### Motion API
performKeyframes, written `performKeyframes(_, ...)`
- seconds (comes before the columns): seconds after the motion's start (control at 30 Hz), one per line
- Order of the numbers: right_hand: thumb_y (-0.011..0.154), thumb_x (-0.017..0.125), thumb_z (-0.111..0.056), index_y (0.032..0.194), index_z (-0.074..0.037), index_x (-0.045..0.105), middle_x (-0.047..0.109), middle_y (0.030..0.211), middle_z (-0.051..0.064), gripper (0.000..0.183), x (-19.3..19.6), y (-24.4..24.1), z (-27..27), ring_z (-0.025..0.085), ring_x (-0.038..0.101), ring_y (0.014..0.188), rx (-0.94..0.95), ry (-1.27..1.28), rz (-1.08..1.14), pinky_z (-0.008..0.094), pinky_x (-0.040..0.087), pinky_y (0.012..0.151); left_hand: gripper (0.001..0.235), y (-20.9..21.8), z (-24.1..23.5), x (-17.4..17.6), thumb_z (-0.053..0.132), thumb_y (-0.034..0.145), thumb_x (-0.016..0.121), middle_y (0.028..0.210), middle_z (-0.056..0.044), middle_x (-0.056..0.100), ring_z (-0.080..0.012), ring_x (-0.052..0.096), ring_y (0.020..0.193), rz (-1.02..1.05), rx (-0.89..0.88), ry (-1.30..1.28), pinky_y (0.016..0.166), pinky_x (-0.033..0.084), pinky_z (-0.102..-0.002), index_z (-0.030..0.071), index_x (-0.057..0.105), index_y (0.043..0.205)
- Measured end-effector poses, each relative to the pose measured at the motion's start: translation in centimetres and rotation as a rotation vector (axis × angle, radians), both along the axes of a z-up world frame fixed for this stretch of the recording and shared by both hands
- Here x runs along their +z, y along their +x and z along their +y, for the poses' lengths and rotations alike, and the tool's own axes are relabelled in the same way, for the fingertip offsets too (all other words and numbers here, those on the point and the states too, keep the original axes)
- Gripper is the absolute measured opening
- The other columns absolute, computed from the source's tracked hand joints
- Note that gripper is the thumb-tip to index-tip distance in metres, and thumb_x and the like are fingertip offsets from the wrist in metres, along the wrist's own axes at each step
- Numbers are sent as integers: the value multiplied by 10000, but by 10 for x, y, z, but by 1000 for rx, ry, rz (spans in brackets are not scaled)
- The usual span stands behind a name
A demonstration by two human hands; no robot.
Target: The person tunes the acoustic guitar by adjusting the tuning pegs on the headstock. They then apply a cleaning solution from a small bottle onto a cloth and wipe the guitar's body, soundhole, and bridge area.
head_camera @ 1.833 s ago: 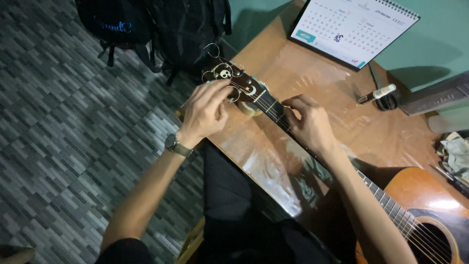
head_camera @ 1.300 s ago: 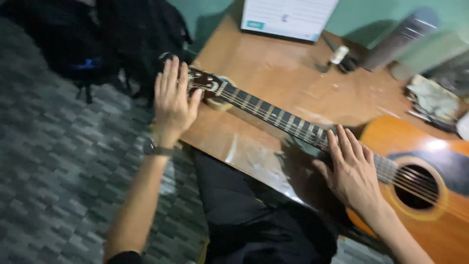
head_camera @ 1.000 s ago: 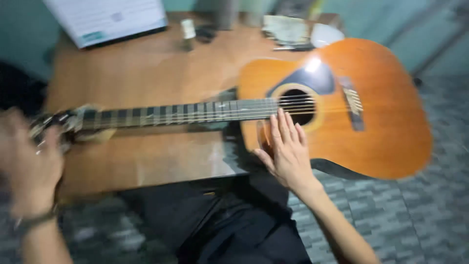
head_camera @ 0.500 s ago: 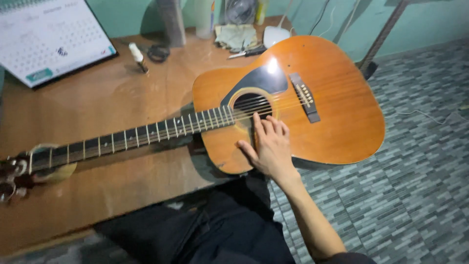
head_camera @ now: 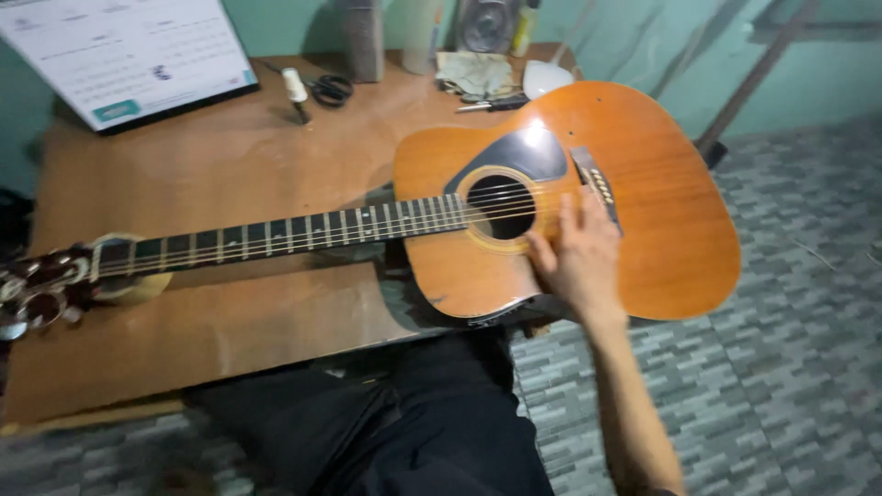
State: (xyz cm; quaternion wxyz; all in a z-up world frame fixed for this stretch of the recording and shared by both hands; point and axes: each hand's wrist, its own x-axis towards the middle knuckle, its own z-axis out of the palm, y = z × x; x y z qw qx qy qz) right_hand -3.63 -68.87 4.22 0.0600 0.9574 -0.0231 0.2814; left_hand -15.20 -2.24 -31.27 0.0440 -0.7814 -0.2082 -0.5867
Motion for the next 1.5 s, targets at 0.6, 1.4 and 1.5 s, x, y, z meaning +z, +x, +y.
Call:
performKeyframes(0.6,996,358,-690,1581,26,286,261,1657,259,928,-4,71,184,403,189,1550,388,93,458,524,152,1221,521,204,-222,323,478,893,698,1319,-247,631,-462,522,1281,414,-645,-154,1105,343,-650,51,721,1192)
performKeyframes(1.4,1159,399,-493,1454,-117,674,398,1743,270,552,-3,-15,56,578,435,1348,170,63,156,706,360,1001,311,176,-21,225,74,832,800,1021,-99,674,-230,679,831,-11,-419,-745,769,549,-416,63,657,1108)
performKeyframes(1.5,1111,293,-616,1597,-104,533,442,1628,296,746,-7,-8,52,594,448,1307,89,129,262,687,306,1028,279,181,-21,223,60,866,742,1011,-107,713,-259,676,854,-9,-392,-765,782,545,-410,57,667,1135)
